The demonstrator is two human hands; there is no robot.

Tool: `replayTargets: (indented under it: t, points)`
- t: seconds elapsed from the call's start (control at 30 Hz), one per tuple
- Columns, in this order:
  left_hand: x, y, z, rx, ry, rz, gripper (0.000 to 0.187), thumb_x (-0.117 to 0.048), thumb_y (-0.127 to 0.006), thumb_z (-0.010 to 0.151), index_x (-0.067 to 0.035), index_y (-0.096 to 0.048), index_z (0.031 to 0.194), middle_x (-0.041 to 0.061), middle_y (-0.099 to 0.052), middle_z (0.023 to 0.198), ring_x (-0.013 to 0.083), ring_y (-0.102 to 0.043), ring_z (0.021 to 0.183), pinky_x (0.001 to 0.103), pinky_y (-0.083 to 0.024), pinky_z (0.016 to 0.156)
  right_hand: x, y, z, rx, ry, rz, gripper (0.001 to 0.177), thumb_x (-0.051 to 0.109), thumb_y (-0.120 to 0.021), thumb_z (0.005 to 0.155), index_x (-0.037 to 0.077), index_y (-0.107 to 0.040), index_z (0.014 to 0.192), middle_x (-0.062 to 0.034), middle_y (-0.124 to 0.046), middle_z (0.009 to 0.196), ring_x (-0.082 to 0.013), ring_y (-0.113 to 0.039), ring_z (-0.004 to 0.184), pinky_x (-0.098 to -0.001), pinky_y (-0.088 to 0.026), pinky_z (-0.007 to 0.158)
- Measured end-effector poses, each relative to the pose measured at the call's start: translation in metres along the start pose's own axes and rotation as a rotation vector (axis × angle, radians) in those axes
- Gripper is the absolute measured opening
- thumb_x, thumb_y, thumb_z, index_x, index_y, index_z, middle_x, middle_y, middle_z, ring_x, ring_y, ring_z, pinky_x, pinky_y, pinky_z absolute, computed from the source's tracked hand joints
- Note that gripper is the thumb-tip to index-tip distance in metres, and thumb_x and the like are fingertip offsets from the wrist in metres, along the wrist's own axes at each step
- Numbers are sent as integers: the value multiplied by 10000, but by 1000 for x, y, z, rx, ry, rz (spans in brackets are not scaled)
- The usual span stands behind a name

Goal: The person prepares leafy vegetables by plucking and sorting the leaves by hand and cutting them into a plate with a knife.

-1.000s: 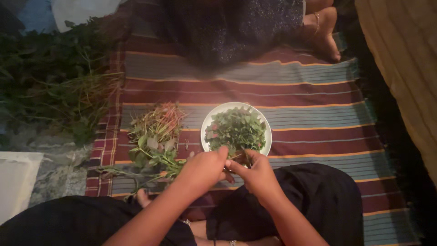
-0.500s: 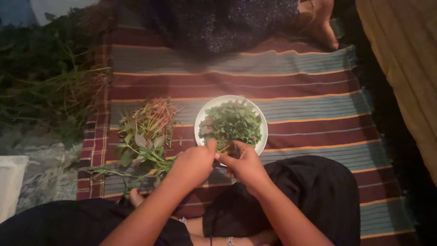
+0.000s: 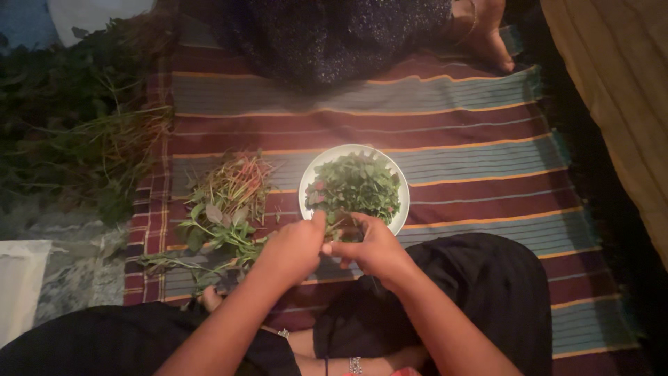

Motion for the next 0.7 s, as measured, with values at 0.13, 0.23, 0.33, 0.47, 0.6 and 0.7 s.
replayTargets:
  t: [0.13, 0.23, 0.33, 0.47, 0.6, 0.7]
  points:
    - [-5, 9, -2, -37, -16, -10, 573, -211, -664, 857, 14, -405, 1316, 262, -712, 920, 464, -698, 925, 593, -543, 797, 12, -5, 2, 48, 212, 75, 732, 31, -868, 711, -8, -573, 1380, -43, -775, 997, -74, -702, 719, -226, -554, 575]
    - [-10, 12, 0, -30, -23, -59, 814, -187, -647, 846, 37, -240, 1513, 290, -702, 914, 479, -688, 922, 593, -532, 804, 8, -3, 6, 29, 211, 45, 603, 42, -848, 733, 4, -637, 1297, -41, -771, 905, -81, -660, 617, -221, -524, 533]
    - [-14, 13, 1, -13, -55, -94, 849, -178, -638, 831, 50, -200, 1522, 299, -703, 891, 481, -689, 915, 579, -531, 817, 0, -1, 6, 35, 103, 121, 360, 74, -827, 799, -13, -715, 1129, -22, -708, 784, -66, -553, 529, -220, -364, 428]
    - [-14, 11, -1, 44, -94, -99, 826, -193, -639, 828, 4, -222, 1513, 298, -706, 868, 472, -697, 899, 555, -540, 818, 6, -4, 6, 83, 124, 99, 236, 93, -819, 824, 30, -714, 1025, 7, -675, 724, -49, -539, 511, -212, -367, 426]
    - [-7, 11, -4, 25, -138, -228, 821, -183, -638, 812, -21, -239, 1511, 304, -703, 891, 473, -685, 916, 551, -535, 811, 2, -2, 8, 50, 78, 99, 185, 150, -798, 854, 46, -703, 973, -1, -650, 680, -52, -522, 480, -221, -323, 383]
    - [-15, 34, -11, -277, -371, -341, 594, -163, -667, 829, 7, -399, 1331, 297, -690, 1019, 489, -672, 956, 556, -525, 789, 1, 9, 14, -10, 67, 164, 177, 182, -785, 871, 48, -693, 942, -11, -650, 671, -60, -503, 460, -229, -309, 370]
Point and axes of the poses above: each hand's wrist, its own z-axis towards the middle knuckle, its own y-axis out of the back of the hand, x = y × z, the point moved 9 cm from there along z, towards the middle knuckle
